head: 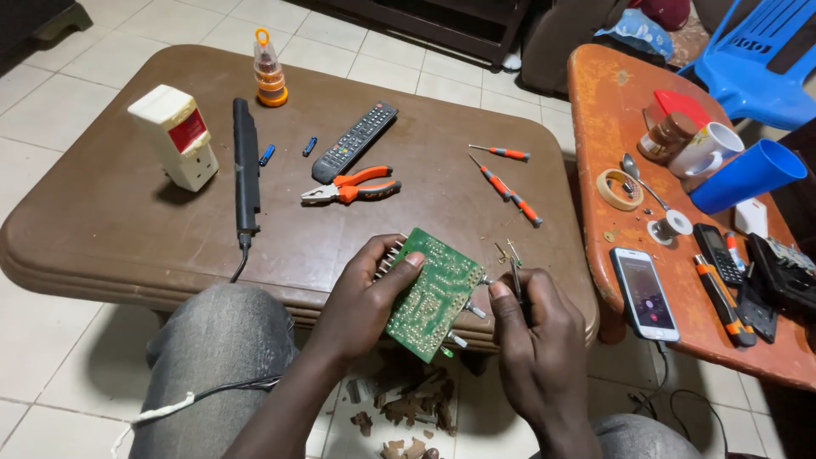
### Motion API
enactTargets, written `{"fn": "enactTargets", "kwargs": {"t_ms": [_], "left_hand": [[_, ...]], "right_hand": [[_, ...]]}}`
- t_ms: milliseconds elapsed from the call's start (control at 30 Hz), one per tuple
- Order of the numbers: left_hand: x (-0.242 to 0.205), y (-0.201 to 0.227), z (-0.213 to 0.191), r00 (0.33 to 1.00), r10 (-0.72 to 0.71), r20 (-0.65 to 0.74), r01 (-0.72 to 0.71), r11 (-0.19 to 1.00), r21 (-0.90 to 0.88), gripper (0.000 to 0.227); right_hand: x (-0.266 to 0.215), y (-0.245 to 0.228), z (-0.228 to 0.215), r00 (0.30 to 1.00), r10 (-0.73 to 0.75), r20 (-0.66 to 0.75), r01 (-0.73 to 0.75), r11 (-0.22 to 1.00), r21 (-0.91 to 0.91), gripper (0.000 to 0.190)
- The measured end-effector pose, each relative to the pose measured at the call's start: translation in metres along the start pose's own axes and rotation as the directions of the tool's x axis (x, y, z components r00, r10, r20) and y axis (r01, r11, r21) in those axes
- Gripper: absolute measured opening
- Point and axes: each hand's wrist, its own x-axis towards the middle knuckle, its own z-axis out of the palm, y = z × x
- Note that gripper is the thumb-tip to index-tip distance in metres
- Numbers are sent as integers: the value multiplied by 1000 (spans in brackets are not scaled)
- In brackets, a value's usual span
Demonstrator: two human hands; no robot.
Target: Disassembling a mobile phone and working on a circuit board using a screwdriver.
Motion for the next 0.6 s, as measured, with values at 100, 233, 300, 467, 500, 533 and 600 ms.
{"fn": "enactTargets", "kwargs": {"t_ms": [100,233,300,467,500,533,600], "left_hand": [[0,0,0,1000,23,5,-22,997,-79,41],[5,-8,-1,997,70,27,-65,988,-141,42],[9,-13,-2,993,113,20,-107,976,-187,48],[8,-14,-4,967,249,45,-245,965,-92,51],[8,-14,-5,946,318,57,-317,948,-26,54],[10,-16,-5,945,322,62,-321,947,-25,54],[13,-20,-7,951,302,68,-299,953,-50,56]], "right_hand": [[0,0,-1,999,43,23,-44,998,43,29],[0,-1,0,989,133,63,-142,971,193,38],[0,0,-1,974,179,141,-216,924,317,40],[0,7,4,963,201,180,-269,762,589,39],[1,6,3,958,218,186,-286,752,594,38],[1,8,2,959,218,179,-283,752,596,38],[2,10,2,989,92,113,-135,876,462,36]]}}
